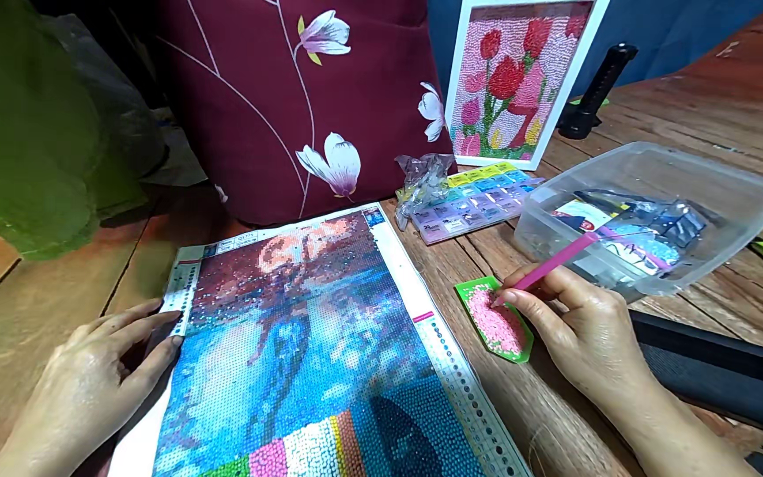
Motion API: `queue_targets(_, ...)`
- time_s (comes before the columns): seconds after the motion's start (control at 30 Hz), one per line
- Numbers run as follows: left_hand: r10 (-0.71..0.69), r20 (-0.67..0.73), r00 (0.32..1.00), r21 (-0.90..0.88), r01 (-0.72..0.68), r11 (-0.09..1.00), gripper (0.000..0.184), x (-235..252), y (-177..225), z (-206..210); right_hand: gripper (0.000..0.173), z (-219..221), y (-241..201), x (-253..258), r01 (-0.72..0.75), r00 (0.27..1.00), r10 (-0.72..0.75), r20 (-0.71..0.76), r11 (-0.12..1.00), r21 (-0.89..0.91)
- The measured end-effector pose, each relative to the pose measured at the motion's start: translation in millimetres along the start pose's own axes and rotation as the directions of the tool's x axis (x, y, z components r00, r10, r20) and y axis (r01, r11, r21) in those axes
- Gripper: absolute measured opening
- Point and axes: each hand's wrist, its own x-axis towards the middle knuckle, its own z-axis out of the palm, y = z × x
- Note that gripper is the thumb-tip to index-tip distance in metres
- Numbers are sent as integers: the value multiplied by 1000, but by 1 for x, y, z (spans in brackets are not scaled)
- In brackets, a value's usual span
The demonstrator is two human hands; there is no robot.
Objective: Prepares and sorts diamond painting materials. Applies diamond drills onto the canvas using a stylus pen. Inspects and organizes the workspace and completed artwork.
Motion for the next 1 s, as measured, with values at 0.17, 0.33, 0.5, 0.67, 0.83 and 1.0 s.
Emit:
queue_targets(0.17, 5, -5, 1000, 5, -5, 1000, 49, 0, -1, 1, 18, 0, -1, 1, 0, 1000, 0, 1, 1000, -7)
queue_targets(0.33, -2, -3, 1000, -4, 2, 1000, 45, 0, -1, 0, 18, 0, -2, 0, 4, 1000, -4, 8, 1000, -12)
queue_targets(0.5, -7, 0, 1000, 0, 7, 1000, 44, 0, 1, 0, 18, 0, -2, 0, 5, 1000, -5, -5, 1000, -7)
queue_targets(0.67, -11, 1, 1000, 2, 11, 1000, 41, 0, 2, -1, 18, -1, -1, 0, 0, 1000, 0, -11, 1000, 7)
queue_targets(0.83, -10, -10, 1000, 1, 10, 1000, 40, -1, 1, 1, 18, 0, -2, 0, 6, 1000, -6, 5, 1000, -22)
queue_targets(1.0, -5, -3, 1000, 15, 5, 1000, 46, 0, -2, 1, 18, 0, -2, 0, 5, 1000, -5, 2, 1000, -24)
